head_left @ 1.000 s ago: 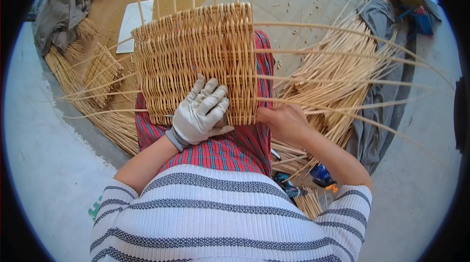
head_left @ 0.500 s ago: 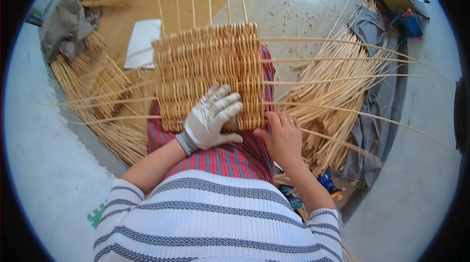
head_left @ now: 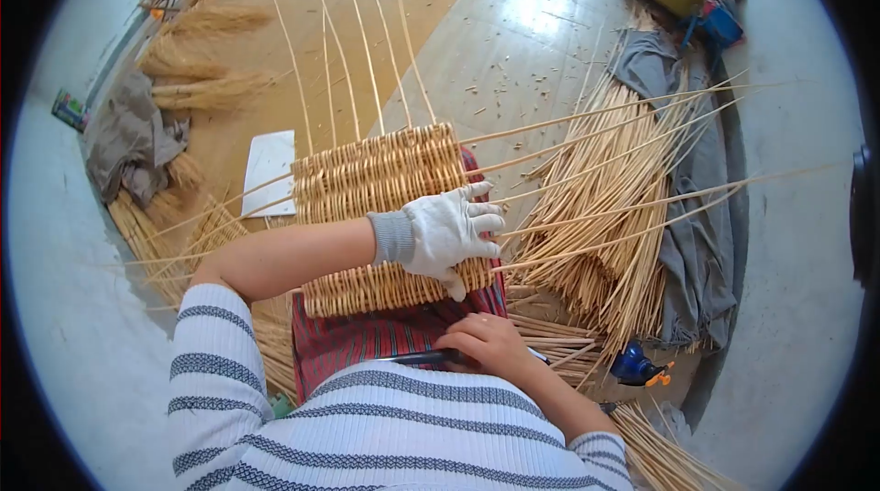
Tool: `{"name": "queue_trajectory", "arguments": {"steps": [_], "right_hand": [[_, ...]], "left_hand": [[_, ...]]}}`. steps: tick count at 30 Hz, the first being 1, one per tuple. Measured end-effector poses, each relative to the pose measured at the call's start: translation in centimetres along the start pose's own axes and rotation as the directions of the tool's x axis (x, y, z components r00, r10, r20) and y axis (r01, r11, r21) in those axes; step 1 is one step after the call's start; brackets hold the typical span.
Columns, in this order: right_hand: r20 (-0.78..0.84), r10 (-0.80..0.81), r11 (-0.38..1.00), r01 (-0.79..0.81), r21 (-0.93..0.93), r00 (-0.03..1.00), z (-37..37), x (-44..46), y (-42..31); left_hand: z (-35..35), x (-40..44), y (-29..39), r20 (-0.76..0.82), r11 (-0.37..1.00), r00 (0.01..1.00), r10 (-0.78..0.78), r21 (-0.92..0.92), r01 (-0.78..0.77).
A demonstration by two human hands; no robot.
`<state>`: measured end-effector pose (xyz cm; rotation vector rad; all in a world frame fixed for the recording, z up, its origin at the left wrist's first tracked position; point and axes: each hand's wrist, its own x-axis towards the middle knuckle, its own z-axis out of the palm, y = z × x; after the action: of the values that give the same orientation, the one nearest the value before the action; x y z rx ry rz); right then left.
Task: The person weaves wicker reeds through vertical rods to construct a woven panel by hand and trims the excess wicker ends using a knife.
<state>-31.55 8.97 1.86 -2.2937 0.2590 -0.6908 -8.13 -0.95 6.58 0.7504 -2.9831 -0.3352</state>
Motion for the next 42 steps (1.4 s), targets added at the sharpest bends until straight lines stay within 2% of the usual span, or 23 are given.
{"name": "queue_trajectory", "arguments": {"steps": [1,2,3,4,5,6,7,9,12,13,15,16,18,20,21,23,28,30,32,36,38,39,42], "right_hand": [[-0.012,0.006,1.000,-0.006,-0.013,1.000,0.0,-1.6,-0.5],[-0.154,0.262,0.962,-0.245,0.120,0.953,0.0,-3.3,-1.0],[-0.250,0.505,0.854,-0.438,0.280,0.826,-0.1,-4.4,-1.2],[-0.252,0.507,0.854,-0.440,0.279,0.825,-0.2,-5.6,-0.8],[-0.300,0.752,0.603,-0.428,0.673,0.587,0.0,-6.8,0.0],[-0.196,0.929,0.275,-0.233,0.933,0.315,0.2,-7.7,0.8],[-0.210,0.927,0.287,-0.228,0.931,0.311,0.2,-7.9,1.8],[-0.104,0.992,0.105,-0.018,0.994,0.077,-0.1,-8.2,3.7],[0.023,1.000,-0.023,-0.013,1.000,0.003,1.3,-7.5,4.9],[0.083,0.990,-0.075,-0.073,0.995,0.110,1.6,-7.5,5.0],[0.261,0.957,-0.218,-0.281,0.934,0.125,1.7,-7.2,3.9],[0.246,0.966,-0.215,-0.278,0.936,0.082,2.1,-7.1,3.5],[0.185,0.941,-0.100,-0.287,0.953,0.284,3.1,-7.1,3.0],[0.154,0.951,-0.090,-0.240,0.967,0.266,3.6,-6.9,2.8],[0.101,0.964,-0.059,-0.175,0.983,0.245,4.1,-6.6,2.8],[0.109,0.965,-0.027,-0.322,0.946,0.239,4.1,-7.0,3.3],[-0.020,0.973,0.187,-0.729,0.659,0.231,1.3,-5.3,2.4],[-0.241,0.887,0.462,-0.748,0.476,0.394,0.6,-5.3,1.9],[-0.230,0.840,0.542,-0.747,0.385,0.492,-1.4,-5.6,2.3],[-0.039,0.908,0.372,-0.761,0.532,0.417,-4.9,-1.5,-0.8],[-0.101,0.837,0.538,-0.773,0.336,0.538,-5.6,0.9,-1.0],[-0.193,0.703,0.707,-0.640,0.302,0.685,-4.6,1.0,0.4],[-0.074,0.800,0.580,-0.738,0.345,0.595,-4.7,1.2,0.9]], "left_hand": [[-0.5,1.0,-0.6,-0.010,0.998,0.998,0.054,-0.015,-0.054],[-0.9,2.2,-1.1,-0.013,0.998,0.998,0.065,-0.013,-0.065],[-2.2,3.7,-1.5,0.121,0.996,0.989,0.084,-0.044,-0.080],[-3.0,4.9,-2.0,0.255,0.993,0.961,0.106,-0.079,-0.088],[-2.5,5.7,-3.3,0.123,0.985,0.982,0.144,-0.115,-0.130],[-1.9,6.4,-4.7,0.123,0.984,0.981,0.153,-0.115,-0.139],[-1.7,7.3,-6.2,0.158,0.987,0.981,0.112,-0.136,-0.091],[-0.8,8.9,-7.6,0.189,0.988,0.979,0.082,-0.148,-0.054],[0.1,10.4,-8.3,0.229,0.907,0.970,-0.081,-0.386,0.167],[0.0,10.9,-8.5,0.241,0.917,0.966,-0.100,-0.354,0.183],[0.4,10.9,-9.0,0.209,0.929,0.975,-0.070,-0.343,0.141],[1.0,11.2,-9.0,0.185,0.935,0.979,-0.084,-0.325,0.142],[0.2,11.1,-8.4,0.211,0.929,0.969,-0.129,-0.315,0.192],[0.7,8.7,-8.4,0.274,0.917,0.933,-0.235,-0.255,0.306],[1.9,7.3,-8.4,0.041,0.930,0.963,-0.268,-0.249,0.270],[2.9,4.7,-7.6,-0.320,0.943,0.894,-0.314,-0.213,0.255],[3.1,0.5,-3.8,-0.480,0.871,0.730,-0.486,-0.201,0.448],[2.9,-2.4,-2.9,-0.611,0.864,0.612,-0.503,-0.328,0.382],[4.1,-3.0,-3.3,-0.619,0.831,0.556,-0.555,-0.390,0.396],[5.4,-3.6,-5.0,-0.616,0.806,0.537,-0.577,-0.321,0.498],[5.4,-3.6,-5.5,-0.559,0.775,0.561,-0.610,-0.271,0.572],[4.9,-3.6,-5.5,-0.496,0.764,0.596,-0.631,-0.263,0.590],[5.2,-3.8,-6.0,-0.484,0.775,0.608,-0.629,-0.331,0.538]]}}
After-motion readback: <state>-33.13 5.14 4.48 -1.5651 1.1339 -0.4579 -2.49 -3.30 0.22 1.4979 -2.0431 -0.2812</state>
